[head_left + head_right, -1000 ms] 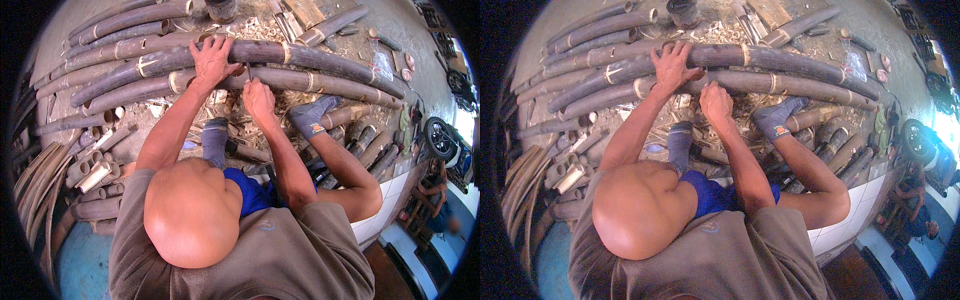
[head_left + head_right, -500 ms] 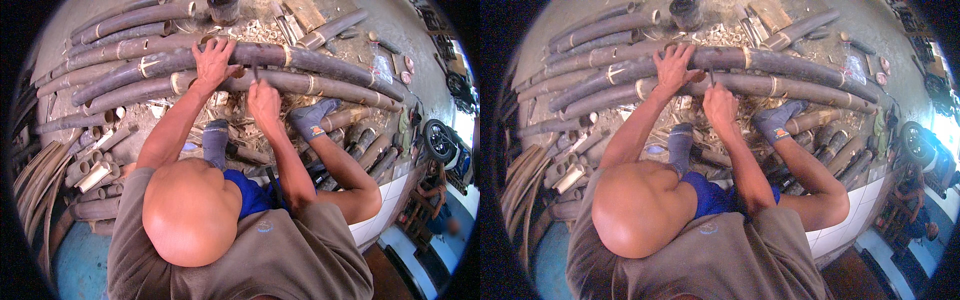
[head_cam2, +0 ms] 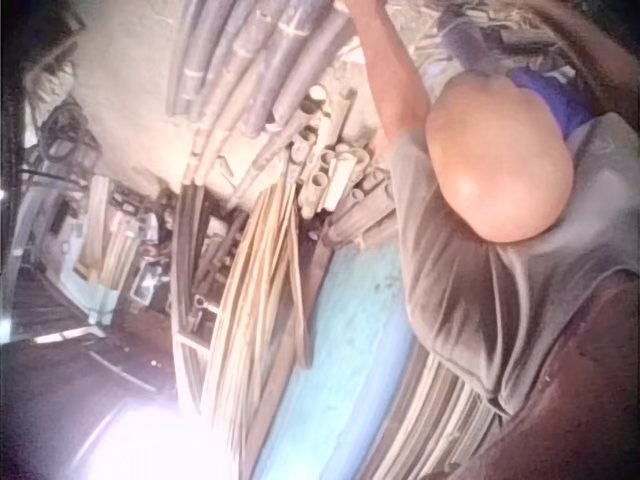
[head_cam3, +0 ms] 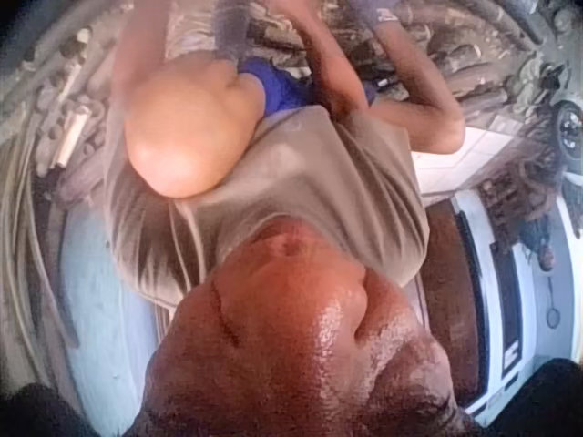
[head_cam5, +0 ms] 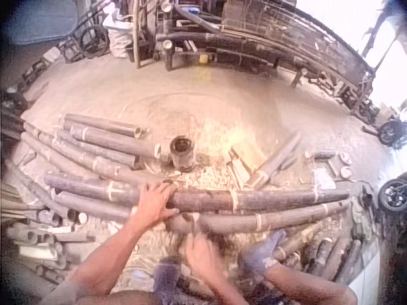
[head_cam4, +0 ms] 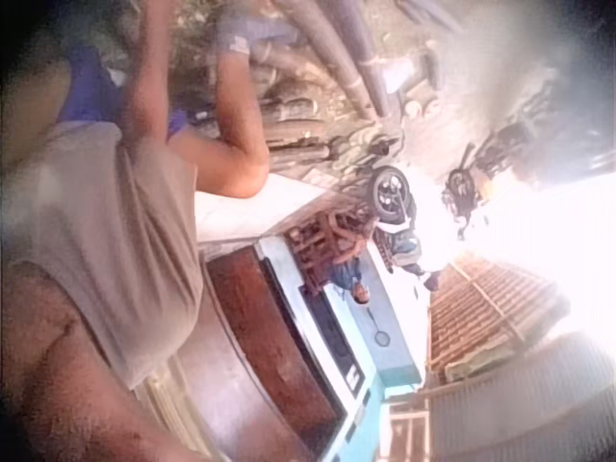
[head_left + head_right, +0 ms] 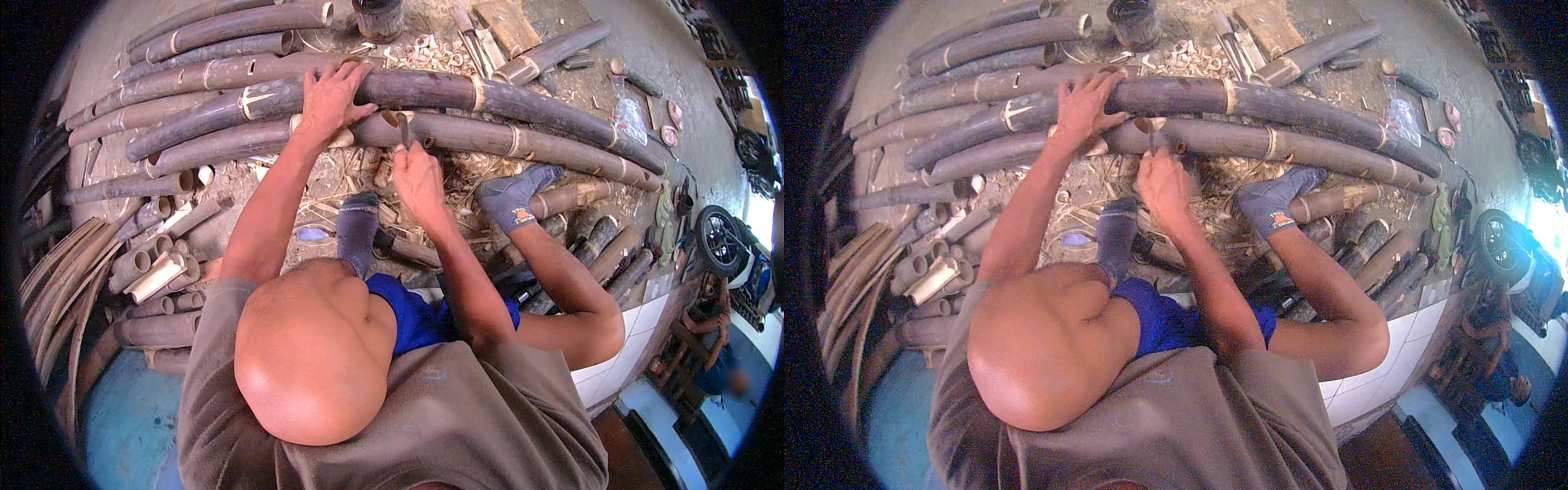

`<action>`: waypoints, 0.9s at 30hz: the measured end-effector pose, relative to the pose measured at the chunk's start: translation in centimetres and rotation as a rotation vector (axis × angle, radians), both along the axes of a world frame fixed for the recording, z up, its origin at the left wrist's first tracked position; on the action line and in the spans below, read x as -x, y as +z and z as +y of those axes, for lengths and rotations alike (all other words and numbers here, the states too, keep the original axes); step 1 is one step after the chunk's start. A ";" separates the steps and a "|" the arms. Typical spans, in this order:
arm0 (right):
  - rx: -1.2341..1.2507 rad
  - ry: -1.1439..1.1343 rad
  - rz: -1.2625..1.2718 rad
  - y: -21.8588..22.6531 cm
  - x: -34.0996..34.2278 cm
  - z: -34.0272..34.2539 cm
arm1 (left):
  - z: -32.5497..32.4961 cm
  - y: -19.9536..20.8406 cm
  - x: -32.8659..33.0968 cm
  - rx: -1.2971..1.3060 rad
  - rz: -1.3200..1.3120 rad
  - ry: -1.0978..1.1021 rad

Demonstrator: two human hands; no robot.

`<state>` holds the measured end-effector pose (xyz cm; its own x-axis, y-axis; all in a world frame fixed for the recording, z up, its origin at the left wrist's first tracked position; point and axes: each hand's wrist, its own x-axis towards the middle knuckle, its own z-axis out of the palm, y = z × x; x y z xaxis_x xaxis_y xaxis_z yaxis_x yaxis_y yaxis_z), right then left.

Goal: The person sits on the floor and uses a knife to cut and shape bamboo poles, then uses a wooden mallet to drive a bamboo plug into a pole. The person repeatedly taps the plug to seat it and adjusts the pole position.

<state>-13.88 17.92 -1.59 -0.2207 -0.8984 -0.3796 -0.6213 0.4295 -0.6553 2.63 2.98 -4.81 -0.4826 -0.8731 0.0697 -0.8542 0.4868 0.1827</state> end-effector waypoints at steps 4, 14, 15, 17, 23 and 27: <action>0.061 0.026 0.023 -0.6 -1.7 -1.4 | 0.4 0.3 0.4 -0.016 0.002 0.018; 0.013 0.031 0.067 -1.0 -2.3 -2.6 | 0.5 0.9 0.6 -0.014 0.030 0.030; 0.014 0.040 0.065 -1.0 -2.3 -2.7 | 0.4 1.0 0.7 -0.029 0.021 0.034; 0.003 0.047 0.076 -0.8 -2.4 -2.9 | 0.4 0.9 0.6 -0.019 0.034 0.033; -0.010 0.046 0.088 -1.2 -2.7 -2.9 | 0.3 0.3 0.5 0.038 0.085 0.019; -0.003 0.036 0.110 -1.5 -2.9 -2.9 | 0.4 0.9 0.6 -0.014 0.035 0.019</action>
<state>-10.95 15.00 -3.14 -0.2282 -0.9055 -0.3578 -0.7044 0.4073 -0.5813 2.07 3.38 -3.89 -0.4637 -0.8829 0.0735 -0.8561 0.4679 0.2193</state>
